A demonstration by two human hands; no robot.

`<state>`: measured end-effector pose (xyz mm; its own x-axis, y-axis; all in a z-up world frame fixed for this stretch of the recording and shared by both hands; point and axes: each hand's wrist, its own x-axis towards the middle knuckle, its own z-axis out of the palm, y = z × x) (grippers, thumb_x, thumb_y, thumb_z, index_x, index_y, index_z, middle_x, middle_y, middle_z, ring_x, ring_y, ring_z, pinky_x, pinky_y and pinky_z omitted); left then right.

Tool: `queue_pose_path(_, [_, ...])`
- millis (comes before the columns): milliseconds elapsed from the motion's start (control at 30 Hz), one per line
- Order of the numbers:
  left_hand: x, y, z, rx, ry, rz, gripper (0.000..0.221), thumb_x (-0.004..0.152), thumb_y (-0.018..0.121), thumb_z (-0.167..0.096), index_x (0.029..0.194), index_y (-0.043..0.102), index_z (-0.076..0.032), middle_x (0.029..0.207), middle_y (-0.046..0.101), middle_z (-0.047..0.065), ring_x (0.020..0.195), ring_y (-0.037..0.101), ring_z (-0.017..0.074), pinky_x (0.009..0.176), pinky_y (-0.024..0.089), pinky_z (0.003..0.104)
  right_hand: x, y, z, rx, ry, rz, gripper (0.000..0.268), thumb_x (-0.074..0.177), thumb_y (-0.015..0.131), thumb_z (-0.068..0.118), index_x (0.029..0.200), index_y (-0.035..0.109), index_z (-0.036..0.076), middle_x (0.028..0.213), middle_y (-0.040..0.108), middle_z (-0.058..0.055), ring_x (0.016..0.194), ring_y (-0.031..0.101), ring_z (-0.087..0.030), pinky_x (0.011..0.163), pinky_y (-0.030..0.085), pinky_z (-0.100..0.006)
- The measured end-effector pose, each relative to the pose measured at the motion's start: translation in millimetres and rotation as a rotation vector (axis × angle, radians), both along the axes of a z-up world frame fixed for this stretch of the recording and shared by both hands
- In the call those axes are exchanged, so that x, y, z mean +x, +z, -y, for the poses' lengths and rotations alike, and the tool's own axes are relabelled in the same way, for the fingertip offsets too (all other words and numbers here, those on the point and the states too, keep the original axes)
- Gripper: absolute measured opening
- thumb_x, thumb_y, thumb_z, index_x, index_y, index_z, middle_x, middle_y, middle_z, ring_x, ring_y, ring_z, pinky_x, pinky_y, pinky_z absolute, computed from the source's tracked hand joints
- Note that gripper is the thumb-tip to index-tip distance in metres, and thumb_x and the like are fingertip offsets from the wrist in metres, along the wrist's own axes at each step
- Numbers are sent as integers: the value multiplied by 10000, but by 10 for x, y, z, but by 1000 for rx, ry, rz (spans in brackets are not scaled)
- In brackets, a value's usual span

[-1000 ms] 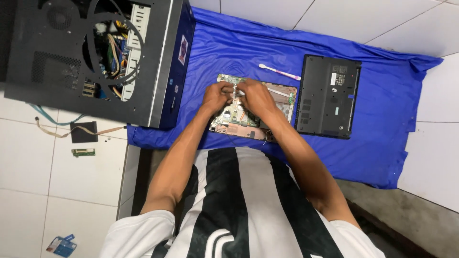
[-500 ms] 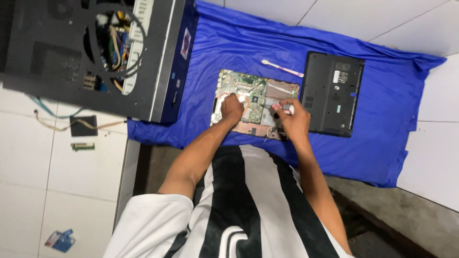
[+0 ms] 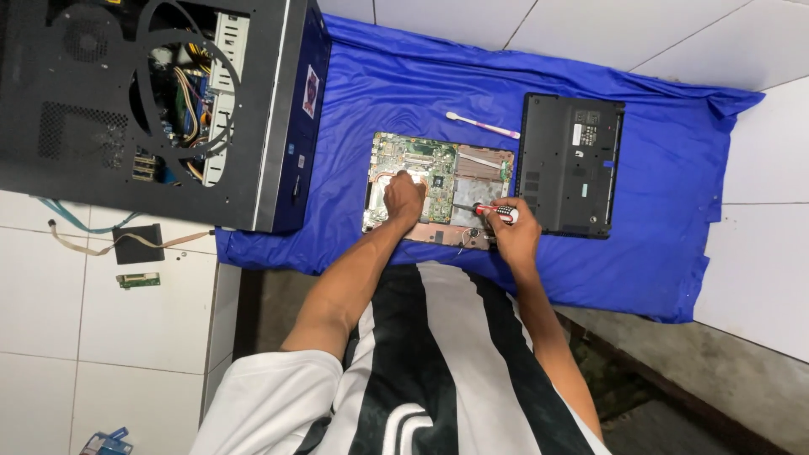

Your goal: The person is unscrewing and manipulating components on a laptop motherboard using a screwdriver.

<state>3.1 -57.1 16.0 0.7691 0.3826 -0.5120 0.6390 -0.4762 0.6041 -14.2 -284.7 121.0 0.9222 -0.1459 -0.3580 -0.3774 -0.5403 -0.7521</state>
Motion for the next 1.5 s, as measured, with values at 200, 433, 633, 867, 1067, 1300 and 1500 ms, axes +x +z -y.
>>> queue_pose_path(200, [2,-512,115,65,4,1,292,953,632,-216,1079,598,44,1030,697,241,1055,715,484,928,593,544,13,16,-26,47,-21,46,250,856,851,162,1073,737,114,1000,772,-123,806,737,-187,703,581,-296])
queue_pose_path(433, [9,-1,28,24,4,13,270,925,642,-223,1011,627,32,961,707,233,1025,722,484,905,591,546,18,-48,-6,63,-44,62,261,849,860,166,1072,738,110,999,771,-114,811,745,-196,710,587,-294])
queue_pose_path(633, [15,-142,-34,13,-1,20,305,926,602,-260,1025,607,28,981,697,245,1045,711,497,938,571,569,99,40,-5,-124,-81,87,243,923,797,320,1129,712,221,1085,753,-118,1046,700,-365,912,540,-461])
queue_pose_path(867, [-69,268,-616,107,-31,97,217,959,589,-86,1152,675,-41,1119,673,201,1113,683,455,950,577,537,332,-291,-311,88,309,-96,276,848,634,101,1106,719,153,723,726,-134,616,728,-252,685,560,-358])
queue_pose_path(1067, [-149,-150,-840,210,-82,56,295,906,748,-127,1190,669,-121,1251,551,119,1200,618,422,1010,564,533,402,-382,-855,-143,678,-129,426,888,682,176,1313,669,189,1269,702,-204,1175,663,-436,1001,526,-554])
queue_pose_path(1300, [-105,-373,-798,239,-119,65,300,872,738,-20,1096,550,-85,1240,468,141,1181,586,443,969,588,535,512,-585,-1048,-264,575,-147,276,914,732,336,1145,713,186,1075,749,-149,1099,706,-395,923,571,-520])
queue_pose_path(1500, [-164,-345,-849,149,-58,143,321,811,741,-70,1084,582,-129,1155,536,131,1151,605,453,999,537,550,569,-838,-1172,-353,574,-146,316,884,723,290,1095,691,58,1026,739,-223,1050,715,-452,872,596,-566])
